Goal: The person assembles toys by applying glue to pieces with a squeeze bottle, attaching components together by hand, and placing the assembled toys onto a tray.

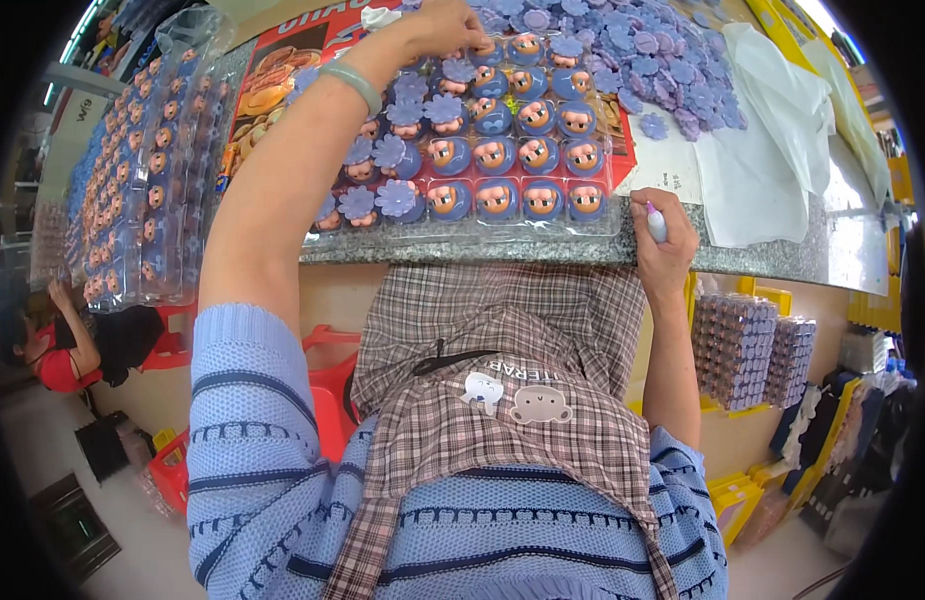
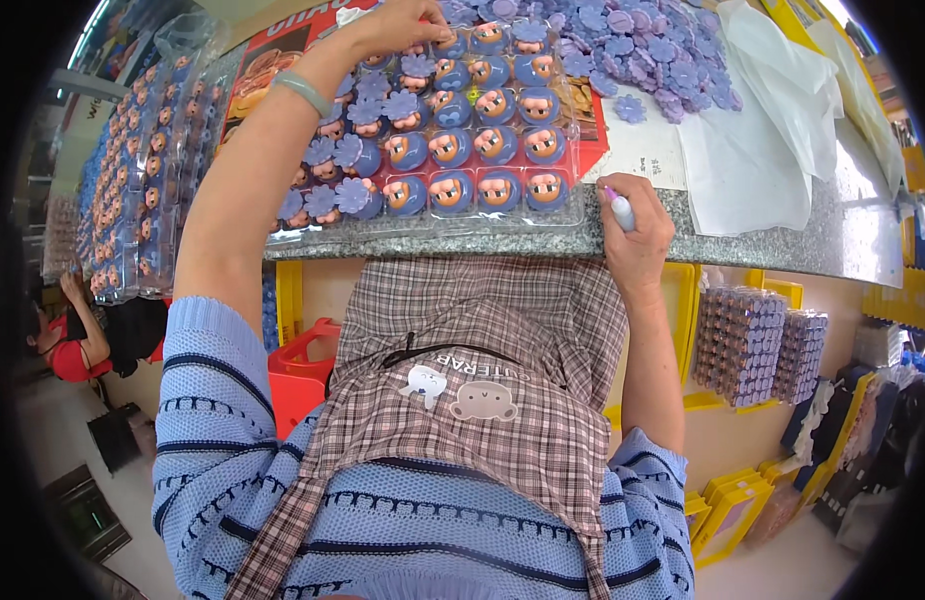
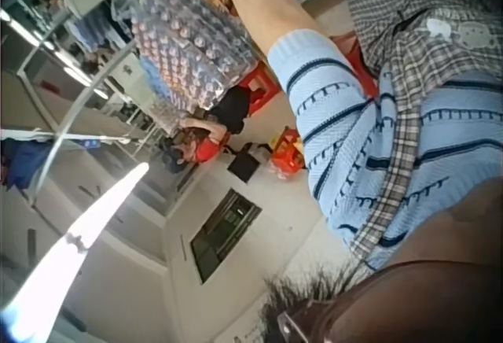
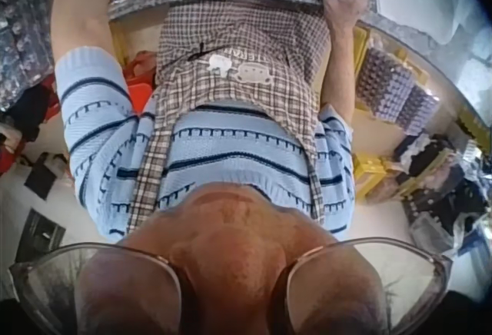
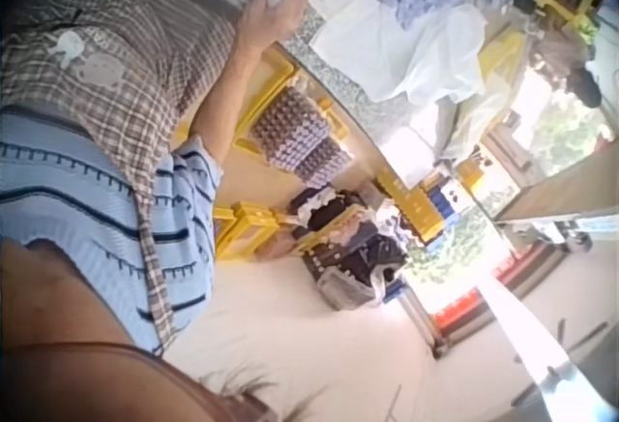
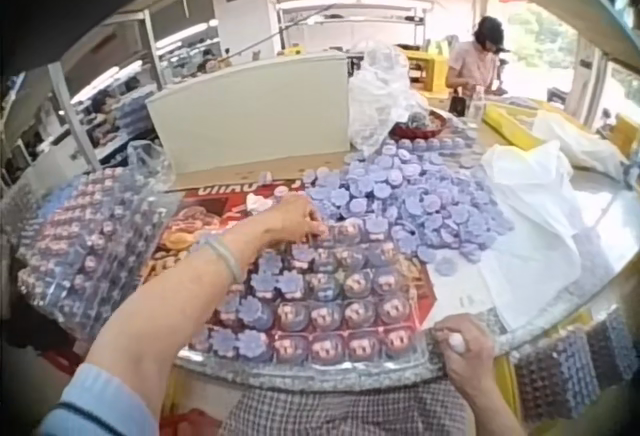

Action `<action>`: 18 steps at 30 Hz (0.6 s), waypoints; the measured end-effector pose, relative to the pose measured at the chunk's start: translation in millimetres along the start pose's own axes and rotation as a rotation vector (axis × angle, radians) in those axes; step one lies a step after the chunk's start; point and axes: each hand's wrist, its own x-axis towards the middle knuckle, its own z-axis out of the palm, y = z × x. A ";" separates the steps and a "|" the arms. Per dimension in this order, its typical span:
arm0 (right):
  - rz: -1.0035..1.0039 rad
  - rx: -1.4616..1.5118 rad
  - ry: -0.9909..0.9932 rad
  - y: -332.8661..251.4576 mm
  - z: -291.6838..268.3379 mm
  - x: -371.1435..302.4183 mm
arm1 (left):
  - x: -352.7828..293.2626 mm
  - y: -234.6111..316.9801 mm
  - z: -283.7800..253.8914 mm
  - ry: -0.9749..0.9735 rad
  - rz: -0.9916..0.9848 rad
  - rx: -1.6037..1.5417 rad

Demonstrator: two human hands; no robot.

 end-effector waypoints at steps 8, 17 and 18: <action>0.015 -0.027 -0.008 -2.3 0.4 -1.2 | 7.8 -9.4 5.1 -0.074 0.008 -0.020; -0.018 -0.039 -0.011 -5.3 1.5 0.8 | 1.1 -6.3 -5.5 -0.129 0.002 -0.065; -0.029 -0.040 -0.013 -6.4 1.7 0.7 | -4.7 -0.9 -9.9 -0.161 -0.063 -0.077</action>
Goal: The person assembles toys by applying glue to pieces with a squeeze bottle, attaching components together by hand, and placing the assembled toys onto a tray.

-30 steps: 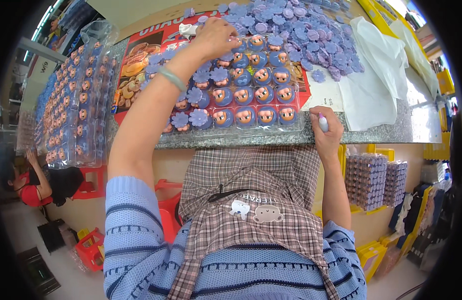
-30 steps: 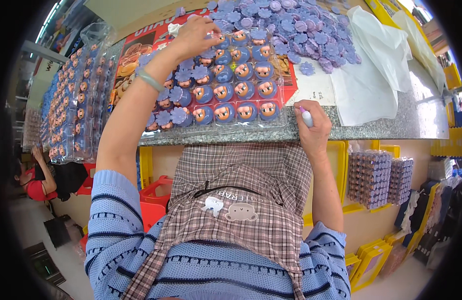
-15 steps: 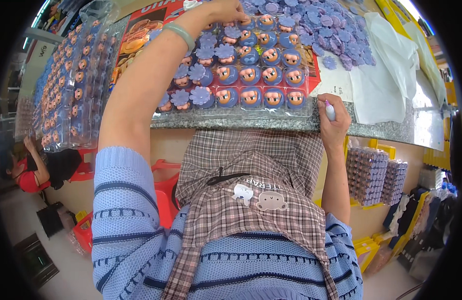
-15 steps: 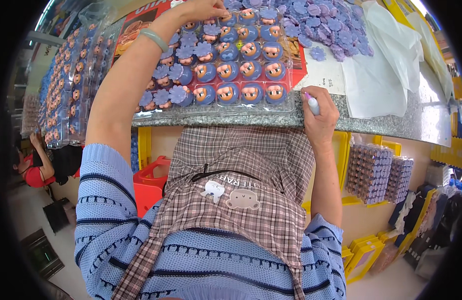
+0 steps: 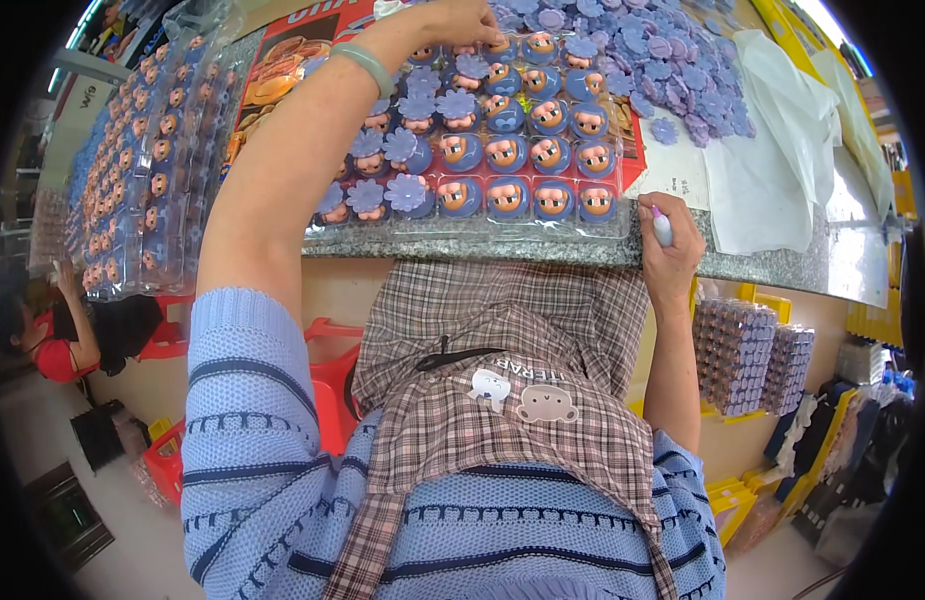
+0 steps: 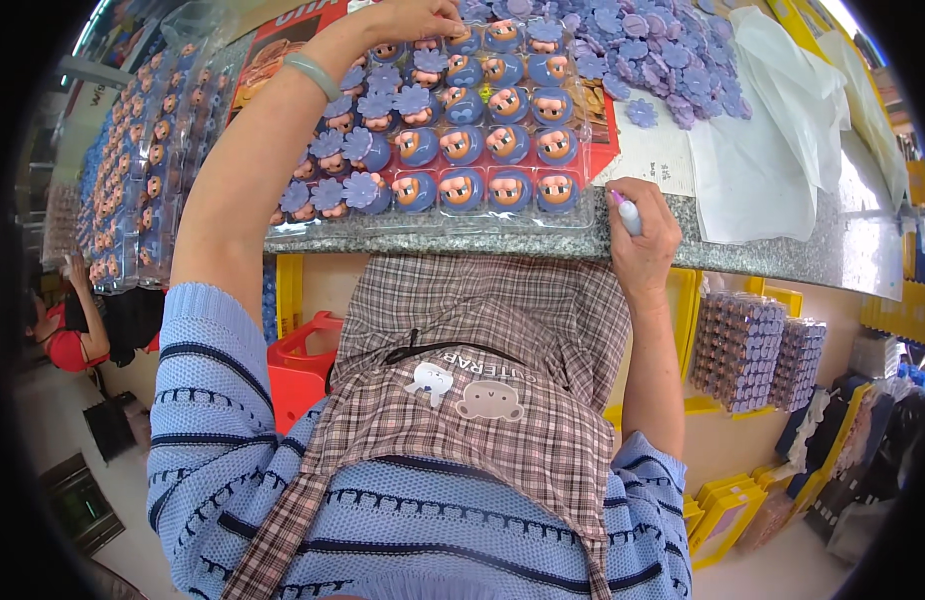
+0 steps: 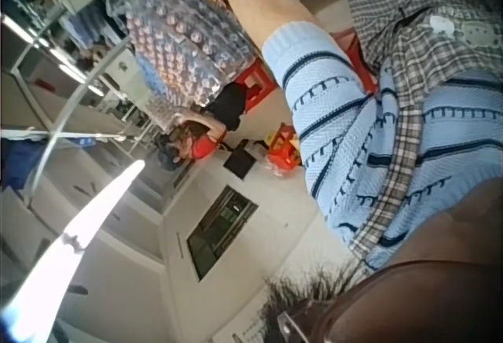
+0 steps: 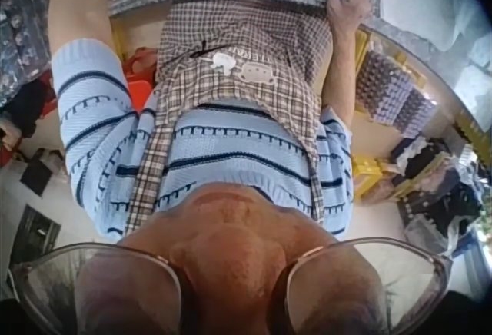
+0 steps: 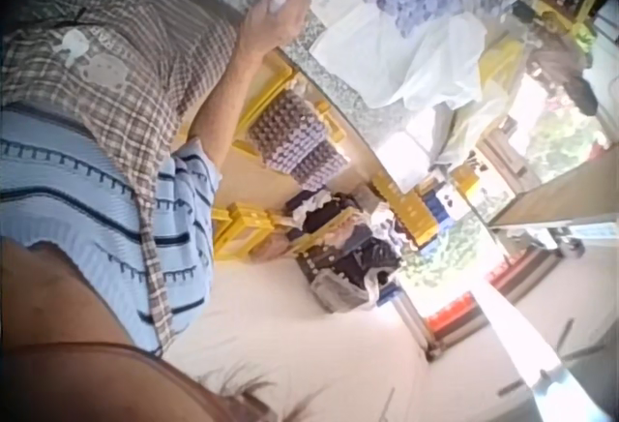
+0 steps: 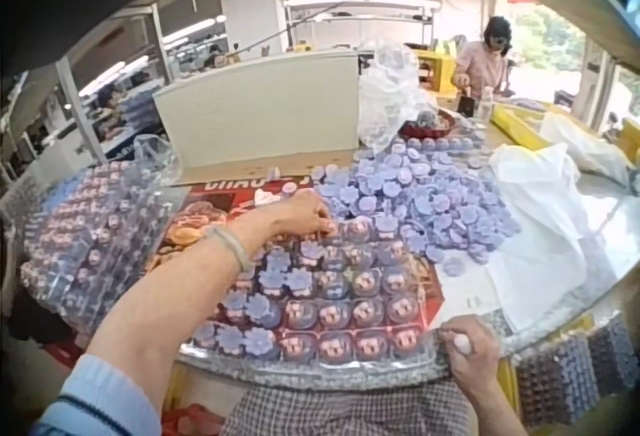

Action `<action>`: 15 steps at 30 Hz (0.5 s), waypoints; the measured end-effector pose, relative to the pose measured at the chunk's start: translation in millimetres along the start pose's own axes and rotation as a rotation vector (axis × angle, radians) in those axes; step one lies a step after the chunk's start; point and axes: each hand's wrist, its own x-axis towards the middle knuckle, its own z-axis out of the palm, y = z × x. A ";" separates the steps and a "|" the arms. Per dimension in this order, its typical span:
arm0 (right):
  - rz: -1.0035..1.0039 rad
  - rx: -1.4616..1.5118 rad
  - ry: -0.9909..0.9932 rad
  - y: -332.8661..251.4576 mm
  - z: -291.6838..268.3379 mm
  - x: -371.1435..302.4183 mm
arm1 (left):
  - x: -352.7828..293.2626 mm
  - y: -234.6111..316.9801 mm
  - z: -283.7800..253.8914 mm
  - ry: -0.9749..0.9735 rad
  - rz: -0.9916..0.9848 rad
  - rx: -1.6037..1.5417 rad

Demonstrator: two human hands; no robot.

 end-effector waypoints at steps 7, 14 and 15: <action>0.013 0.005 0.002 4.5 -2.0 -1.2 | -101.6 51.9 19.4 0.779 0.576 0.367; 0.010 0.012 -0.002 1.0 -2.7 -0.2 | -166.9 53.2 52.6 0.549 0.437 0.473; 0.002 0.012 0.006 1.4 -1.7 0.2 | -168.4 52.5 54.6 0.555 0.439 0.476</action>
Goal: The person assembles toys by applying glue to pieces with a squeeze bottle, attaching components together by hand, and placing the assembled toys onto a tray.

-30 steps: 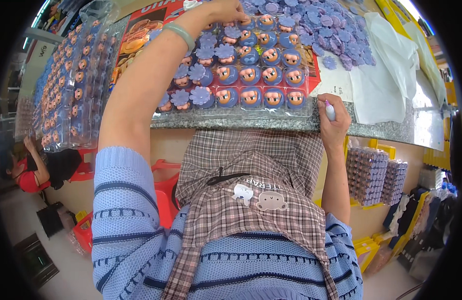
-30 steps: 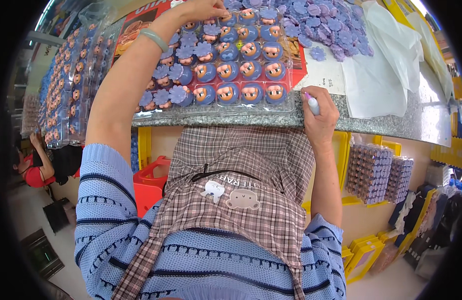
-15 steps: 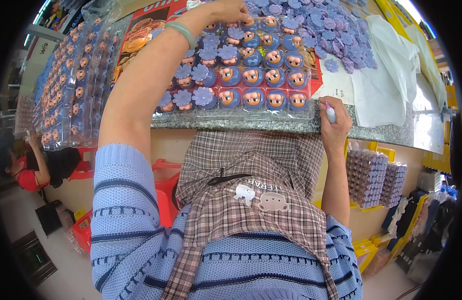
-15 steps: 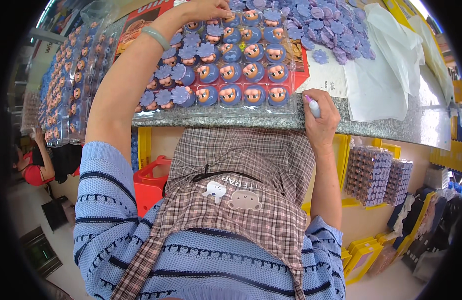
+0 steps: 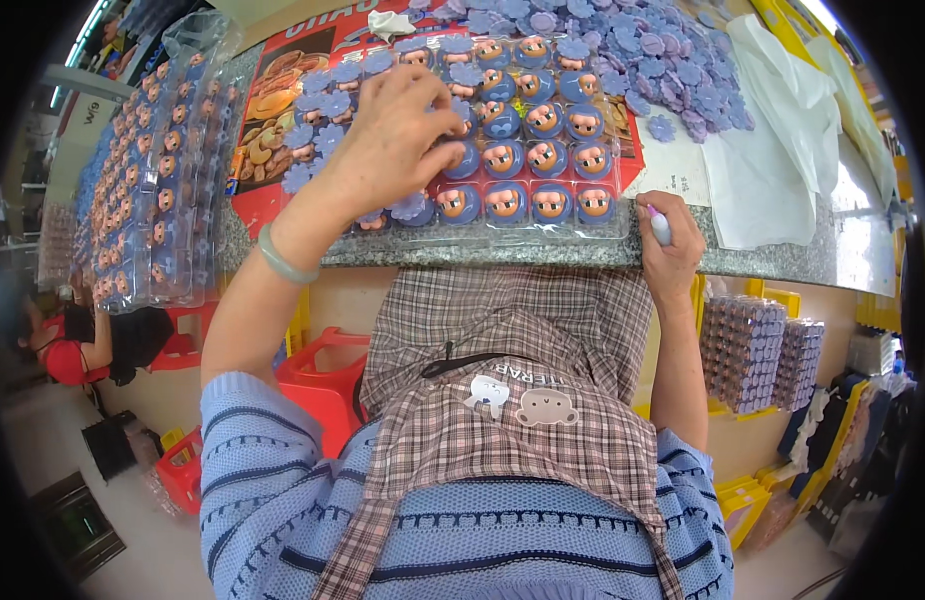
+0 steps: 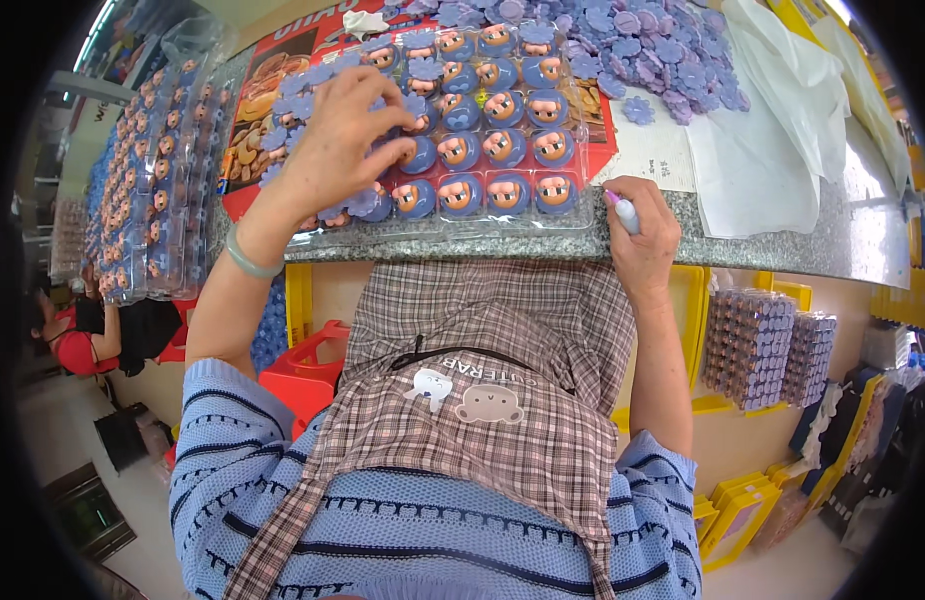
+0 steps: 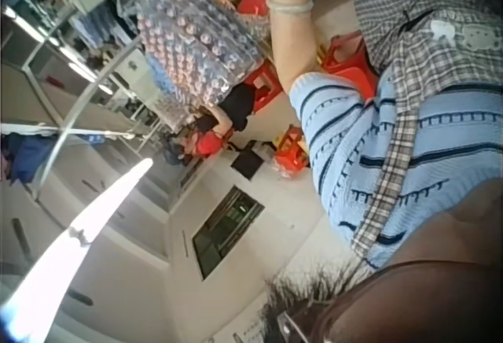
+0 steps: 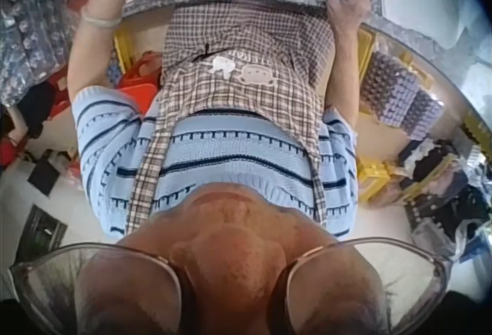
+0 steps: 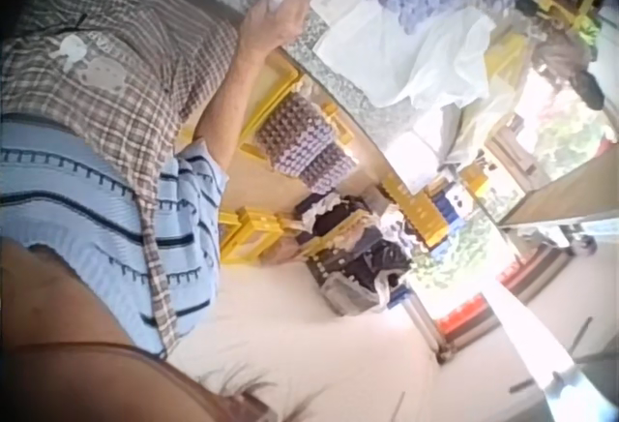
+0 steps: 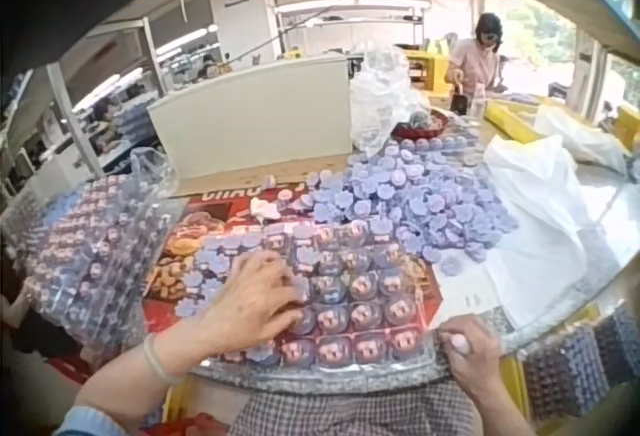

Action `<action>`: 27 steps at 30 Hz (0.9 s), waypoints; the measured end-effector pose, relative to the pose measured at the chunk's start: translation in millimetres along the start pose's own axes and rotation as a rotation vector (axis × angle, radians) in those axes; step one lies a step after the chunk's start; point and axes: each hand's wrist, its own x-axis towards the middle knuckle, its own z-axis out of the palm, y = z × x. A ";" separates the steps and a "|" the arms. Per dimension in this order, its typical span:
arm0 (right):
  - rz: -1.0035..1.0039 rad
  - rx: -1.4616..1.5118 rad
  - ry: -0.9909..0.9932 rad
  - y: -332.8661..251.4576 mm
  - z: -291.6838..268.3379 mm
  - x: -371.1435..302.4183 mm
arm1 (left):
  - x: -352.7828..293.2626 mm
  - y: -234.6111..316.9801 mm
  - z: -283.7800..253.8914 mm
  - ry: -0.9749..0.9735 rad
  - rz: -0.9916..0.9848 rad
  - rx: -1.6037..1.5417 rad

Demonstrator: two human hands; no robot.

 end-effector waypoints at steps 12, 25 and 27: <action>-0.046 -0.019 0.009 -2.6 0.5 1.1 | 77.5 -71.0 59.2 0.013 -0.073 0.143; -0.030 -0.003 0.012 -3.7 -0.1 2.1 | 118.9 -123.6 86.8 -0.214 -0.033 -0.156; -0.020 0.005 0.009 0.6 -1.0 0.5 | 124.5 -120.7 72.8 -0.162 -0.101 -0.311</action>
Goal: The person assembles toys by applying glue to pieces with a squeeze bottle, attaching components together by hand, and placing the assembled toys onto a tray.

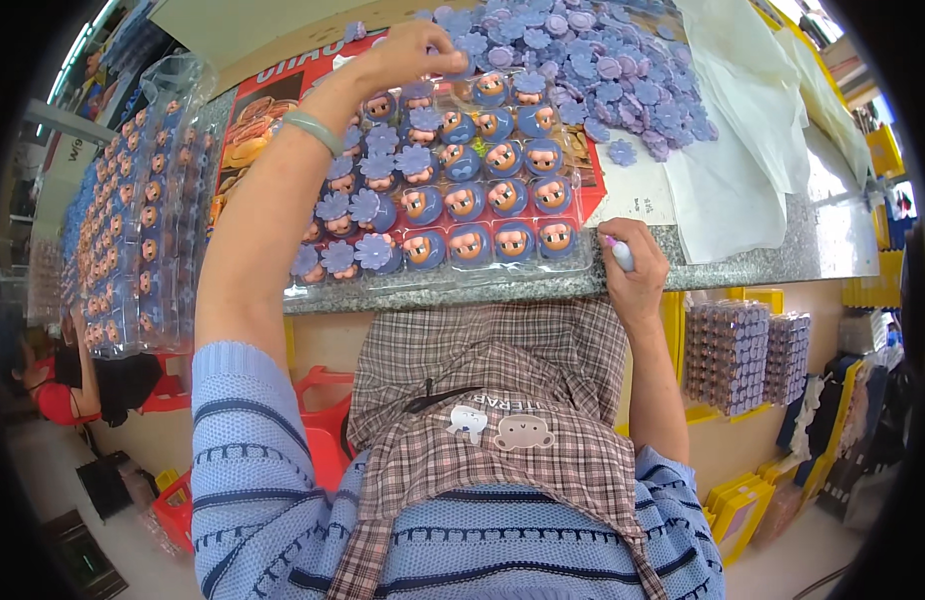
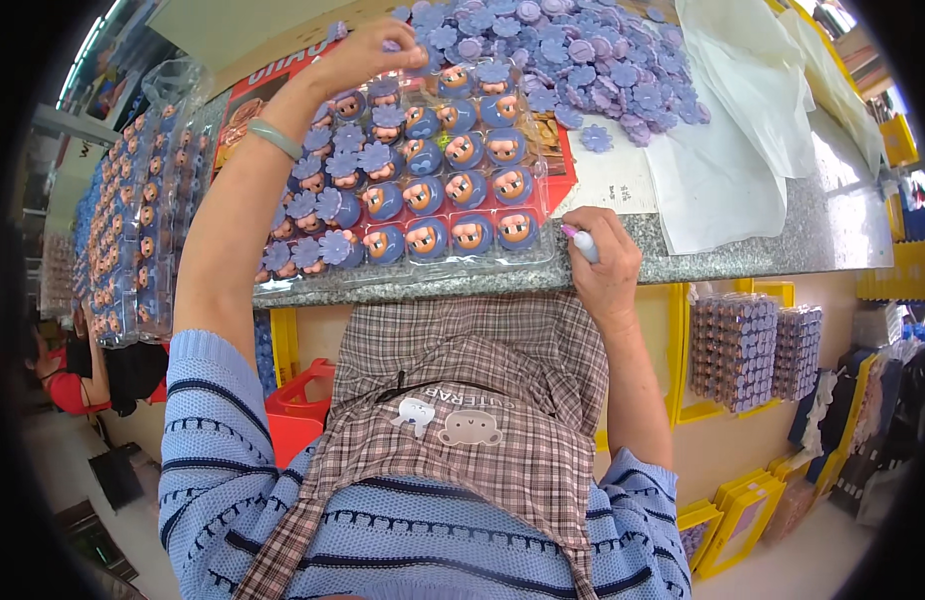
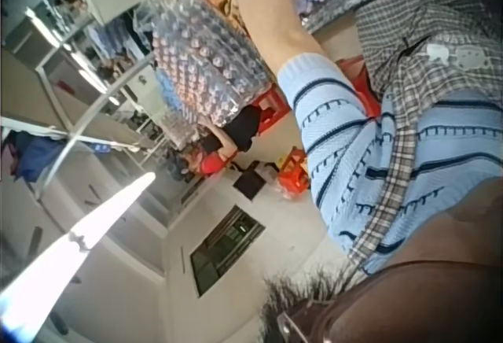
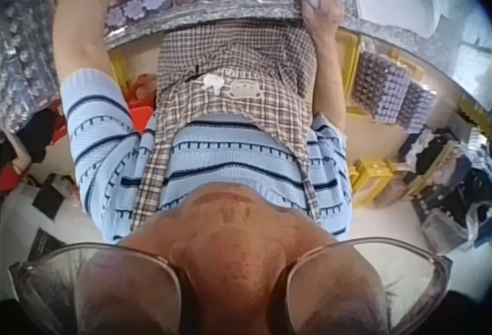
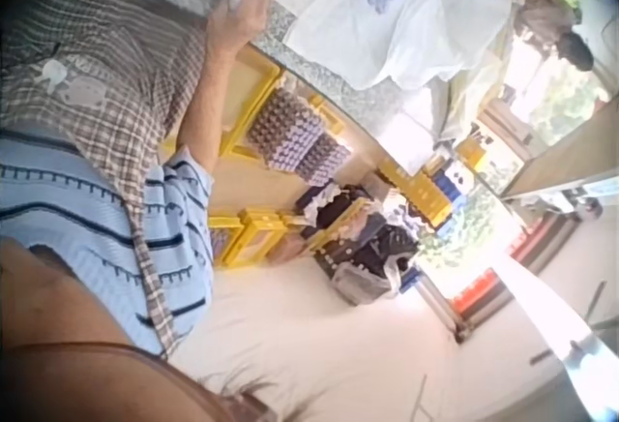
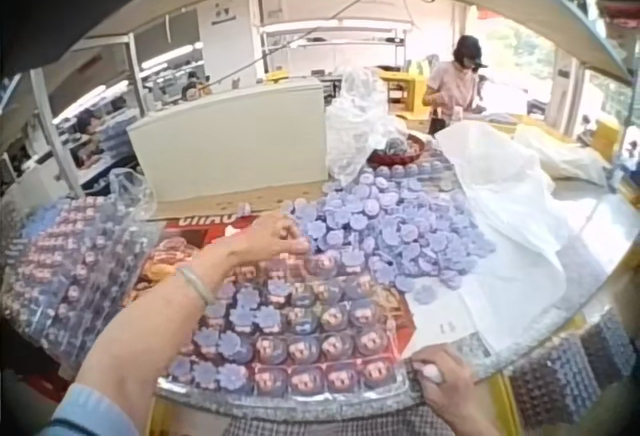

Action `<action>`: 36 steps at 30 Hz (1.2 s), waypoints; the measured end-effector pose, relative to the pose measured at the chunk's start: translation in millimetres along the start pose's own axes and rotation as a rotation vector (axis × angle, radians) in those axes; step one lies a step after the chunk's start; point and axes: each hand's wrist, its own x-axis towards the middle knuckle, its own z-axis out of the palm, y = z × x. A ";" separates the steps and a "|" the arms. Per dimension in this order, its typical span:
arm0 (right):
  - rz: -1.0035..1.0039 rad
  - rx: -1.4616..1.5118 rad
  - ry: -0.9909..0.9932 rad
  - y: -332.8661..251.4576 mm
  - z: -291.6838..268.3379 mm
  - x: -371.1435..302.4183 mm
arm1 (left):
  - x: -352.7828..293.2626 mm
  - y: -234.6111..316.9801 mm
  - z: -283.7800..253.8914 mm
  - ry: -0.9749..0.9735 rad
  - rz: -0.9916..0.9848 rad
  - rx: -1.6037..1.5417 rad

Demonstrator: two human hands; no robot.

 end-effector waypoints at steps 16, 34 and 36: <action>0.532 0.767 -0.144 -6.0 -31.5 -8.8 | -176.6 216.2 26.4 0.165 -0.536 -1.549; 0.329 0.873 -0.124 -85.2 -33.7 -28.1 | -211.5 233.7 60.0 0.104 -0.455 -1.802; 0.310 0.849 -0.086 -93.1 -31.4 -26.5 | -212.4 234.1 60.2 0.096 -0.438 -1.816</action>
